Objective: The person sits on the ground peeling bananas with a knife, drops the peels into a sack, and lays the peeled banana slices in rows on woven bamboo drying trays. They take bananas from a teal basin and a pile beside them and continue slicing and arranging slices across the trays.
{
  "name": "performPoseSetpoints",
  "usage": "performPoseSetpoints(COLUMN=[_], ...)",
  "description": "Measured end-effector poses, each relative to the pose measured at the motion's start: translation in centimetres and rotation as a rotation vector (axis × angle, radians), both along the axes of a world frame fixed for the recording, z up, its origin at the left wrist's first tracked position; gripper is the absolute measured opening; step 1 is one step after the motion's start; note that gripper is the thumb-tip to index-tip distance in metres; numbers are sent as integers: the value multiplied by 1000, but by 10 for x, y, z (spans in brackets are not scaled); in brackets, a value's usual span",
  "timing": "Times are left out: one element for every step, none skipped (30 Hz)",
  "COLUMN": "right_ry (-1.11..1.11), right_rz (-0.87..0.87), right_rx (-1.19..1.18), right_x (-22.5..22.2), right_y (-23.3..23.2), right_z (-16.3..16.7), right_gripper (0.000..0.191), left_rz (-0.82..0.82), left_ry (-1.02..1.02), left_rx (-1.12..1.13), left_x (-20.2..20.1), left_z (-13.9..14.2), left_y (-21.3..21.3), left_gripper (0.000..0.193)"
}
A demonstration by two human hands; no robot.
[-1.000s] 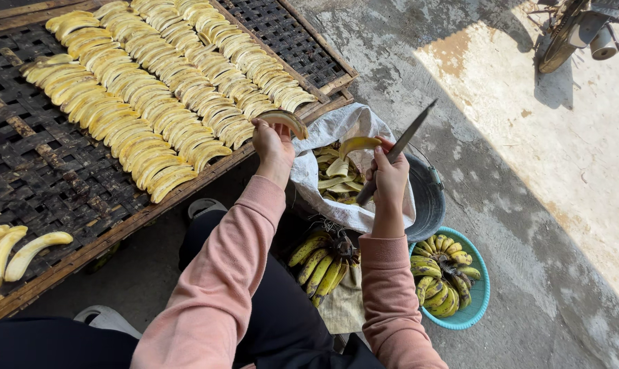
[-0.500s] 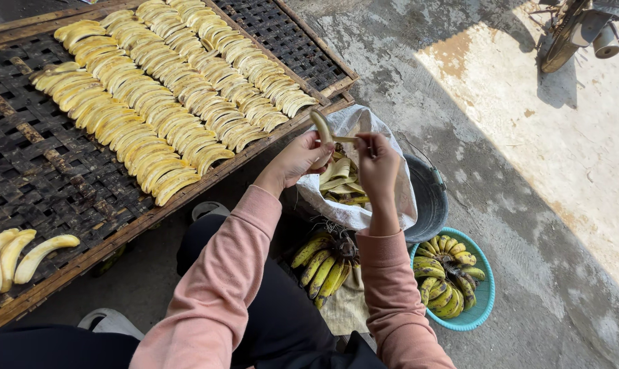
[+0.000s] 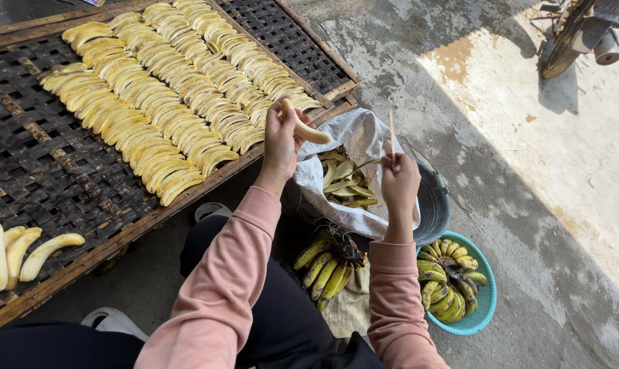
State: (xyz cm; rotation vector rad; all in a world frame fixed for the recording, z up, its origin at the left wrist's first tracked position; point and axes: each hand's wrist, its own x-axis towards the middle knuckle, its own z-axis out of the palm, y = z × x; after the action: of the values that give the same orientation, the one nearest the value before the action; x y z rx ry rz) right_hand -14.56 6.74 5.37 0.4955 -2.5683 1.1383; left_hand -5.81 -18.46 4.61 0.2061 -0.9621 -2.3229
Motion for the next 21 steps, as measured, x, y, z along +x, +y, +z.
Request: performPoseSetpoints(right_ry=[55,110,-17,-147,-284,-391,-501,-610,-595,-577,-560,-537,-514,-488,-359,-231,-104,-132,-161,-190,-175], right_rz=[92,186,297,408,516,583,647,709,745,781,815,832,847,862,888,914,936,922,907,891,892], right_rx=[10,18,-120,-257,-390,-438,-486,-534,-467,-400,-332,-326,-322,-317,-293,-268,-241,-232,-222,-211,-203], right_x=[8,17,28,43,59,74,90,104,115,123,130,135,138,140,139,138,137,136,135,135,135], right_y=[-2,-6,-13,-21,-29,-36,-40,-45,-51,-57,-61,-68,-75,-78,-81,-83,-85,-87,-87,-88,-88], right_z=[1,3,5,6,9,12,16,21,26,31,34,36,37,37,38,38,37,37,36,35,35], right_gripper=[38,52,51,51,51,53,55,57,58,58,59,59,59,59,56,53,51,51,51,52,51], left_rz=[0,0,-4,-8,-11,31,72,111,150,187,224,226,227,227,219,211,202,197,192,186,184], left_ry=[54,109,143,177,208,151,92,34,19,6,-9,22,53,86,98,111,121,159,195,231,221], left_rx=[124,247,271,296,324,328,332,335,298,260,223,215,207,199,205,211,219,231,244,258,255], left_x=[-2,-3,-5,-7,-8,-9,-9,-9,-8,-7,-5,-3,-2,-1,0,1,2,2,3,3,3], left_z=[0,0,0,0,0,0,1,2,3,5,6,8,10,11,13,14,14,14,13,13,12], left_y=[-2,-3,-4,-4,-3,-2,-2,-1,0,0,0,-1,-1,-2,-4,-5,-7,-8,-10,-11,-12], left_gripper=[24,28,20,16,17,17,16,16,18,20,22,21,19,18,18,18,18,18,18,19,20])
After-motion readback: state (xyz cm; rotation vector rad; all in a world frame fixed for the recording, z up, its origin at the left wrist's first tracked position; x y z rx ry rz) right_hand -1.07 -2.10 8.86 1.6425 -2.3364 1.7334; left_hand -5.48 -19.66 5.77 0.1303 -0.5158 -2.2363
